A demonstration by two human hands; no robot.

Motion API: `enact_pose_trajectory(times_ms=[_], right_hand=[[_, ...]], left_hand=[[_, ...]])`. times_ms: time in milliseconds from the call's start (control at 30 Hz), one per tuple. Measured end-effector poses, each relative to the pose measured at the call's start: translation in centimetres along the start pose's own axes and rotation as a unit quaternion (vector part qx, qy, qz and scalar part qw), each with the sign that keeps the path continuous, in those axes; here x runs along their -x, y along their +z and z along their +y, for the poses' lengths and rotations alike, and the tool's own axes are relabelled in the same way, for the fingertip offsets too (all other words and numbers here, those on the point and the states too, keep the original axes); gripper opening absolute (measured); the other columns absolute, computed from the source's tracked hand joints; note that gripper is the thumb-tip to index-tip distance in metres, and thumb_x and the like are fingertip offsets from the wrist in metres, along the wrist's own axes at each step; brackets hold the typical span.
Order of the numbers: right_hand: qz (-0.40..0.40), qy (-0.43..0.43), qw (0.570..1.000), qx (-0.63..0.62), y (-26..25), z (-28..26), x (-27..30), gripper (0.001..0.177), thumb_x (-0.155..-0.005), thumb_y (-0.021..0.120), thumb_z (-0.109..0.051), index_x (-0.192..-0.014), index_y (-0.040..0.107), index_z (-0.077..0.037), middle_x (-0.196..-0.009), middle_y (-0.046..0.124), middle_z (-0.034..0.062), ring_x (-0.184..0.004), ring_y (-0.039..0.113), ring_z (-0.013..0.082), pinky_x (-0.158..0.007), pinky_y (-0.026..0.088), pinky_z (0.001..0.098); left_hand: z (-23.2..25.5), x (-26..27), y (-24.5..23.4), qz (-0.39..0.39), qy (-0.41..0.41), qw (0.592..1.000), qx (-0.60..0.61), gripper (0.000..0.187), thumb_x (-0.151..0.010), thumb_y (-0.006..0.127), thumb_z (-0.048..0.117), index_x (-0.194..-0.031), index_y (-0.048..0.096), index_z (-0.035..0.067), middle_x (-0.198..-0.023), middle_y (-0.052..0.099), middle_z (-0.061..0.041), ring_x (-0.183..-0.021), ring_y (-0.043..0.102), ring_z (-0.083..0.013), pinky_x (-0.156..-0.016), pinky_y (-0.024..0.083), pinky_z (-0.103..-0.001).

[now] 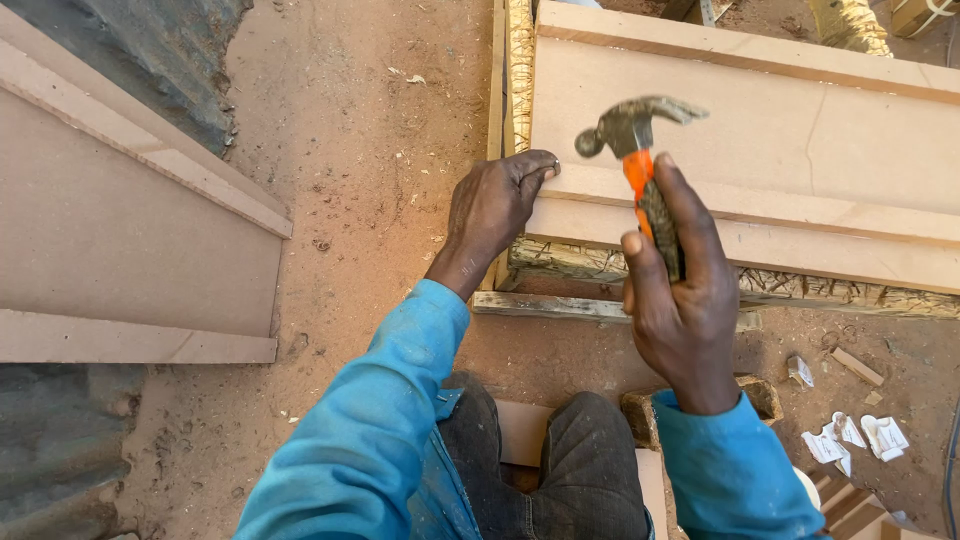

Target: Measuring wood and hammering nails into a wooden panel to assemble a furniture component

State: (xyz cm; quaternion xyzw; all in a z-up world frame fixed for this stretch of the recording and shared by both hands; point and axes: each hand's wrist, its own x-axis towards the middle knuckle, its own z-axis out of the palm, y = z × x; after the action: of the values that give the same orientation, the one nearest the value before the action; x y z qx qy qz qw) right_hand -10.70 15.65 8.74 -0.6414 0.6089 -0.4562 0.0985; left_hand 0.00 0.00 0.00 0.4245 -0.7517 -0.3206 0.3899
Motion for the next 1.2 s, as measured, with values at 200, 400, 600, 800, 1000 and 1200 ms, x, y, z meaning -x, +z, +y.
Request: enact_pose_trajectory(times_ms=[200, 400, 600, 800, 1000, 1200], right_hand=[[-0.002, -0.095, 0.995, -0.021, 2.0, 2.7, -1.8, 0.047, -0.098, 0.046, 0.007, -0.143, 0.038, -0.002, -0.108, 0.057, 0.0318, -0.063, 0.055, 0.0242, -0.061, 0.047, 0.0392], [0.023, -0.067, 0.997, -0.04, 0.3, 2.3, -2.6, 0.044, -0.099, 0.048, 0.008, -0.141, 0.04, -0.002, -0.134, 0.049, 0.0319, -0.078, 0.055, 0.0217, -0.063, 0.044, 0.0333], [0.117, -0.139, 0.982, -0.043, 1.4, 4.7, -1.3, 0.048, -0.102, 0.042, 0.006, -0.146, 0.032, -0.01, -0.128, 0.052, 0.029, -0.054, 0.049, 0.0134, -0.046, 0.042, 0.0236], [0.041, 0.045, 0.998, 0.001, 1.2, 1.4, -1.8, 0.044, -0.098, 0.052, -0.002, -0.141, 0.041, -0.005, -0.131, 0.051, 0.0286, -0.114, 0.054, 0.0378, -0.091, 0.043, 0.0527], [0.024, -0.01, 0.993, -0.116, 0.4, 4.7, -1.6, 0.042, -0.101, 0.042, -0.003, -0.143, 0.036, -0.002, -0.116, 0.05, 0.0271, -0.045, 0.048, 0.0112, -0.041, 0.045, 0.0228], [0.022, 0.08, 0.988, -0.131, 1.1, 4.4, 1.2, 0.044, -0.1, 0.042, -0.003, -0.144, 0.037, -0.002, -0.101, 0.046, 0.0207, -0.043, 0.046, 0.0127, -0.039, 0.043, 0.0254]], left_hand=[[-0.4, 0.9, -1.2, -0.041, 0.04, 0.994, 0.09, 0.023, -0.096, 0.051, 0.016, -0.106, 0.071, 0.018, -0.106, 0.071, -0.009, -0.09, 0.069, -0.0381, -0.075, 0.054, -0.044], [-1.4, 0.7, -0.7, -0.051, 0.054, 0.992, 0.099, 0.022, -0.097, 0.05, 0.017, -0.105, 0.071, 0.016, -0.106, 0.07, -0.009, -0.091, 0.068, -0.0406, -0.074, 0.054, -0.047], [-1.2, 0.8, -1.0, -0.061, 0.048, 0.993, 0.091, 0.022, -0.096, 0.05, 0.018, -0.107, 0.069, 0.017, -0.106, 0.07, -0.008, -0.096, 0.064, -0.0427, -0.076, 0.054, -0.051], [-0.3, 1.1, -2.0, -0.07, -0.005, 0.997, 0.04, 0.025, -0.093, 0.049, 0.022, -0.108, 0.07, 0.023, -0.106, 0.071, -0.005, -0.099, 0.064, -0.0383, -0.082, 0.053, -0.051], [-3.0, 0.9, 0.0, -0.049, 0.014, 0.984, 0.173, 0.039, -0.093, 0.062, 0.021, -0.131, 0.055, 0.015, -0.057, 0.056, -0.005, -0.055, 0.055, -0.0188, -0.056, 0.046, -0.033], [-4.0, 1.1, 1.8, -0.06, -0.03, 0.964, 0.256, 0.054, -0.081, 0.071, 0.018, -0.131, 0.053, 0.014, -0.054, 0.047, 0.0, -0.05, 0.051, -0.0173, -0.051, 0.043, -0.031]])
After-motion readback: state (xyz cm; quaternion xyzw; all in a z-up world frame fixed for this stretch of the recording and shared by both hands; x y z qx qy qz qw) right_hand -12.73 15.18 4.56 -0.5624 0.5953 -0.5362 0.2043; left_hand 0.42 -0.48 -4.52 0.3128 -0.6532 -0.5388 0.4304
